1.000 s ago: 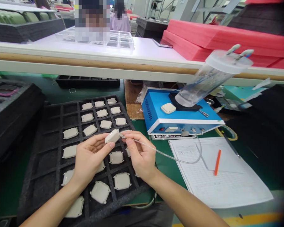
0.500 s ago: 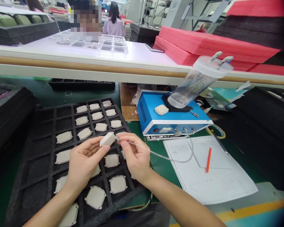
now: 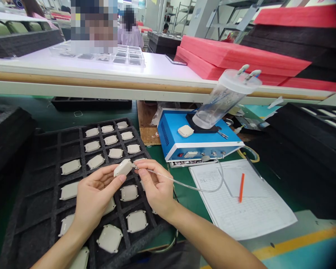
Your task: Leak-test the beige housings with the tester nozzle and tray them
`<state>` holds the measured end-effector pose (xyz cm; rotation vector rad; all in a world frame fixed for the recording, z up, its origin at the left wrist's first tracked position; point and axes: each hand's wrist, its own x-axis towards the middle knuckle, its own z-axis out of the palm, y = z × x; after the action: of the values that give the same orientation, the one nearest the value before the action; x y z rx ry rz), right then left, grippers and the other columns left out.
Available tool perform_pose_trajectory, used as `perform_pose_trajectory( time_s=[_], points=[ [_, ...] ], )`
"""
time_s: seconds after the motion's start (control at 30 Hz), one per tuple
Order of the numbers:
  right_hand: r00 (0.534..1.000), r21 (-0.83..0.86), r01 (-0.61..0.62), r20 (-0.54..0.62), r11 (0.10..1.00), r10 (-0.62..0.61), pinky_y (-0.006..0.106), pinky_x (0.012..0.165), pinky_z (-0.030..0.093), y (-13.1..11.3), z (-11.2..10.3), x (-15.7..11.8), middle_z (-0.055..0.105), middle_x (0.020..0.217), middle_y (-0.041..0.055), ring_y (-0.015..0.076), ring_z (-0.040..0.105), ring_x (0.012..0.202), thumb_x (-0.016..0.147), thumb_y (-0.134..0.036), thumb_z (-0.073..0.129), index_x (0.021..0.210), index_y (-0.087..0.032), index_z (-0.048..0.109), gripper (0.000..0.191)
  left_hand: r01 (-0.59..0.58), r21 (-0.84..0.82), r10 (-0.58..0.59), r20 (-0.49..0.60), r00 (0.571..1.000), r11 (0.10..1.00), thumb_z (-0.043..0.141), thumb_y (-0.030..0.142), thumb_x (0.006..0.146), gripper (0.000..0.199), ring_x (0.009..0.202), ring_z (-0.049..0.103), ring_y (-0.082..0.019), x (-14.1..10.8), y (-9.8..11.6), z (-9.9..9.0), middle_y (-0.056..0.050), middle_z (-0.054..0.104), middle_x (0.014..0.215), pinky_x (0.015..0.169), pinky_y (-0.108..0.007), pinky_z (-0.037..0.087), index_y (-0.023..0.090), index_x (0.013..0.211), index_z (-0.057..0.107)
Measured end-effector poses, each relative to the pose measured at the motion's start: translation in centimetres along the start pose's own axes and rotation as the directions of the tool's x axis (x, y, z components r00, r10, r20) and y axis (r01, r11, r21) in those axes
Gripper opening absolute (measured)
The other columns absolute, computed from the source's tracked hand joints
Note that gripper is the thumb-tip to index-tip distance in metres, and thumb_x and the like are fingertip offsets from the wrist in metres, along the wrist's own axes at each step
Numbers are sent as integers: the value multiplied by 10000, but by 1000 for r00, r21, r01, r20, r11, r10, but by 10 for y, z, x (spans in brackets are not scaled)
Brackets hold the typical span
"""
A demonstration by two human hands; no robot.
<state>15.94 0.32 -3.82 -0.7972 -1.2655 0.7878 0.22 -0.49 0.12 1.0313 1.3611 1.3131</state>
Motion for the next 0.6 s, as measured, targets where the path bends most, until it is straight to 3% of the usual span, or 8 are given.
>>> perform_pose_trajectory(
  time_s=[0.17, 0.6],
  points=[
    [1000, -4, 1, 0, 1000, -1, 353, 840, 660, 0, 0, 0, 753, 1049, 72, 198, 729, 999, 990, -201, 616, 1033, -244, 756, 153, -8, -12, 8, 14, 1000, 1000, 974, 404, 583, 473, 916, 804, -252, 0, -1, -1, -98, 833, 995, 878, -298, 646, 178, 965, 812],
    [1000, 11, -28, 10, 1000, 28, 351, 862, 660, -1, -1, -4, 746, 1059, 65, 196, 727, 1011, 997, -204, 610, 1042, -255, 754, 160, -46, -29, 48, 60, 997, 999, 955, 391, 635, 427, 969, 800, -300, -1, 1, 1, -119, 829, 1015, 934, -387, 644, 167, 968, 808]
  ],
)
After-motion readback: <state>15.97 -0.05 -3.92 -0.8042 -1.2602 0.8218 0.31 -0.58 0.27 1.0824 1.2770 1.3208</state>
